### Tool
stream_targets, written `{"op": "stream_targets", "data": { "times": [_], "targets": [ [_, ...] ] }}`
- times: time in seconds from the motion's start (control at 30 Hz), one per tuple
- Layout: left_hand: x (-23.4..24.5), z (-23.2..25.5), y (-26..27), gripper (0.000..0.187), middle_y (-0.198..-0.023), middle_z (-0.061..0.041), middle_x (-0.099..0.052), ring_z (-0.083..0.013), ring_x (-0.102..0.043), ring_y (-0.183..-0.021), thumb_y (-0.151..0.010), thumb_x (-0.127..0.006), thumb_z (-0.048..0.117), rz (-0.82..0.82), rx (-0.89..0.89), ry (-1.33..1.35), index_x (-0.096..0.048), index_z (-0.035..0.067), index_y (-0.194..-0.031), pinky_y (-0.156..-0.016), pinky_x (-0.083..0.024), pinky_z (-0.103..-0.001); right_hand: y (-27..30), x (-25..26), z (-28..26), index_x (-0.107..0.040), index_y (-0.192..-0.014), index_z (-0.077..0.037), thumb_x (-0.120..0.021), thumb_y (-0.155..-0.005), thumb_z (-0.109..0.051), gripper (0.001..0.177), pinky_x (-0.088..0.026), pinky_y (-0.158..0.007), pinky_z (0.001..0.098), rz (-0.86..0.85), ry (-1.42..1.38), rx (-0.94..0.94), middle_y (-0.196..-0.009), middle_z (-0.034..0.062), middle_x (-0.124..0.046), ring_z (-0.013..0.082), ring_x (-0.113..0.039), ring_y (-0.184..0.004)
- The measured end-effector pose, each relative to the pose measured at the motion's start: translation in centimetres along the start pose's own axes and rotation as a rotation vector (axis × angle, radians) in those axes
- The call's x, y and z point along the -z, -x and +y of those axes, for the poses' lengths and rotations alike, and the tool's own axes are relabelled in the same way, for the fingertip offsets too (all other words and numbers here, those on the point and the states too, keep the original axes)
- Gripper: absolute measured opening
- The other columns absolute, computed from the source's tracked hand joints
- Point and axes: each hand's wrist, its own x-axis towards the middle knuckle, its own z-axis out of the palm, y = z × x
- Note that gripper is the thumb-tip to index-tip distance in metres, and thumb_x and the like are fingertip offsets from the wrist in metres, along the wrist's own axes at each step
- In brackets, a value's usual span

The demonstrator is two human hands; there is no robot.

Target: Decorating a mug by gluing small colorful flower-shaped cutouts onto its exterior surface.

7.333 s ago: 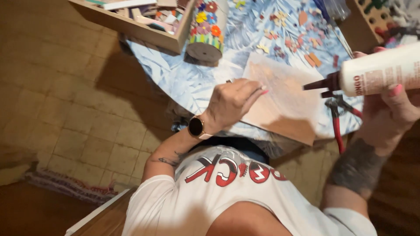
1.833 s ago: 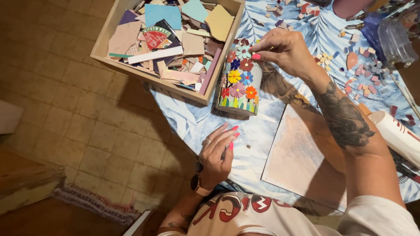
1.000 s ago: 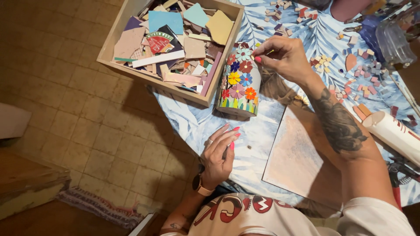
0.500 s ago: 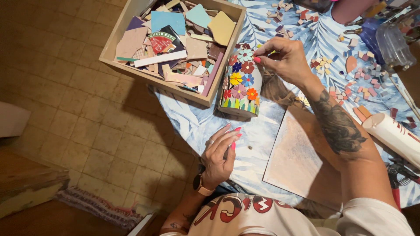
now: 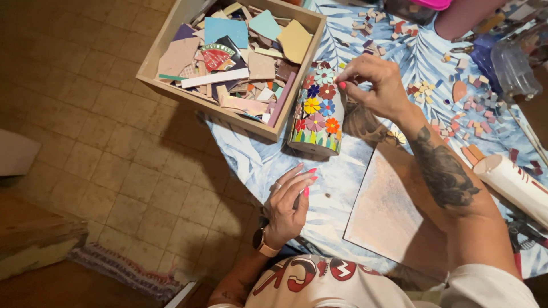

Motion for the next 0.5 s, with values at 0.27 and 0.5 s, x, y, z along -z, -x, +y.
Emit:
{"op": "stream_targets", "data": {
  "times": [0.27, 0.5],
  "targets": [
    [-0.2, -0.5, 0.6, 0.023, -0.101, -0.012, -0.059, -0.0295, -0.050, -0.107, -0.085, -0.038, 0.003, -0.009, -0.001, 0.056, -0.056, 0.000, -0.099, -0.090, -0.044, -0.037, 0.1, -1.7, 4.2, -0.058, -0.090, -0.002, -0.027, -0.091, -0.047, 0.054, -0.045, -0.057, 0.0280, 0.080, -0.064, -0.362, -0.089, 0.0149, -0.057, 0.0217, -0.054, -0.075],
    [-0.3, -0.7, 0.7, 0.018, -0.096, -0.010, -0.063, -0.0323, -0.056, -0.099, -0.083, -0.045, 0.008, 0.096, -0.008, 0.076, -0.060, 0.003, -0.092, -0.084, -0.043, -0.036, -0.9, -4.4, -4.2, -0.050, -0.058, -0.010, -0.053, -0.087, -0.032, 0.036, -0.037, -0.046, 0.0194, 0.320, -0.650, -0.640, -0.054, 0.0016, -0.048, 0.0080, -0.045, -0.052]
  ]
}}
